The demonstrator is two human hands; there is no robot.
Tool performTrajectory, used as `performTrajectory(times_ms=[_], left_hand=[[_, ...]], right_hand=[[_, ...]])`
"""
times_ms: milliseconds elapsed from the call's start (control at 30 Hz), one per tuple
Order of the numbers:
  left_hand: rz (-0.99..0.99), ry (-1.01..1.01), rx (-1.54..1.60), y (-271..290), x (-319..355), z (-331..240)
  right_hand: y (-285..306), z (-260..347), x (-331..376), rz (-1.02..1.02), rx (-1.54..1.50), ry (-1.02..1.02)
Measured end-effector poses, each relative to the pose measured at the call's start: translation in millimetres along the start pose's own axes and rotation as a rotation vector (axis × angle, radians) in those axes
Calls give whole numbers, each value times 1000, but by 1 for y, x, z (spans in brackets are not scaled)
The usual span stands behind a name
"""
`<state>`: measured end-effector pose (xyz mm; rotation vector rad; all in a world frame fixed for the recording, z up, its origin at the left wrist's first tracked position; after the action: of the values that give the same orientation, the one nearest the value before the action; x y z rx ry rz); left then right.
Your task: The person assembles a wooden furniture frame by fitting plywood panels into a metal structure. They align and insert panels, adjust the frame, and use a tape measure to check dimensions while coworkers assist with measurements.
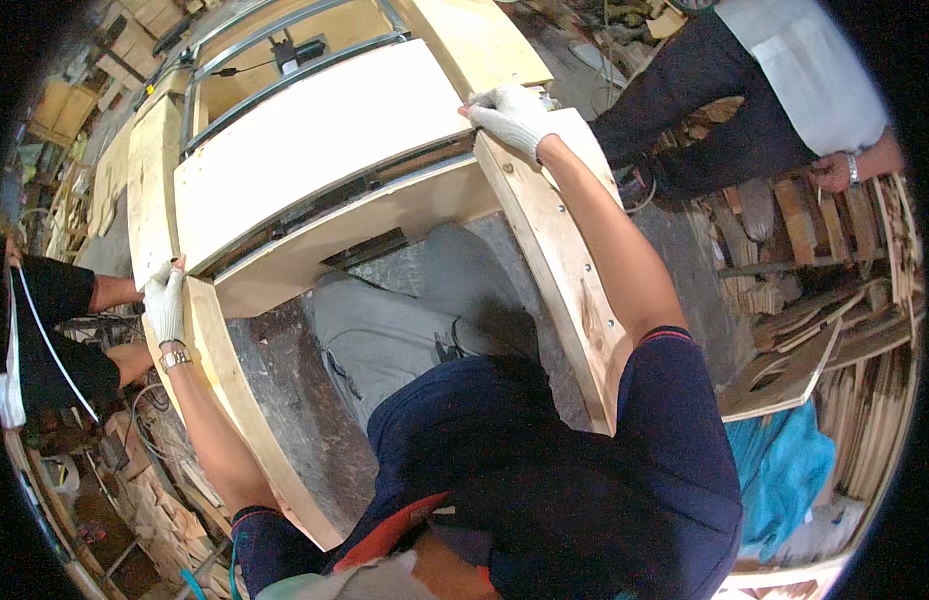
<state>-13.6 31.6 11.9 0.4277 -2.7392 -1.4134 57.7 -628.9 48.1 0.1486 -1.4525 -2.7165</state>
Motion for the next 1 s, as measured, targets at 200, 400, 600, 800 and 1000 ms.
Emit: performTrajectory(times_ms=[200,400,600,800,1000], left_hand=[[11,13,42,4,9,-9],[-36,-17,19,9,15,-21],[-48,-20,69,5,17,-32],[-15,17,12,8,17,-28],[-36,47,-48,12,18,-21]], right_hand=[[0,12,1,85,0,-41],[0,14,-2,58,2,64],[-1,5,-5,30,19,87],[-4,3,-7,67,18,74],[2,22,1,79,4,37]])
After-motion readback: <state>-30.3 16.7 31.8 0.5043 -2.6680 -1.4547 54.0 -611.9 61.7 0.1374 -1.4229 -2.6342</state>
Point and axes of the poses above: each hand's wrist, its own x-axis away from the middle knuckle, its own y-axis out of the back of the hand, z = x × y, the point moved 8 cm from there along -x, towards the middle knuckle, and after that the axes turned 3 degrees about y, right-handed, at the moved point
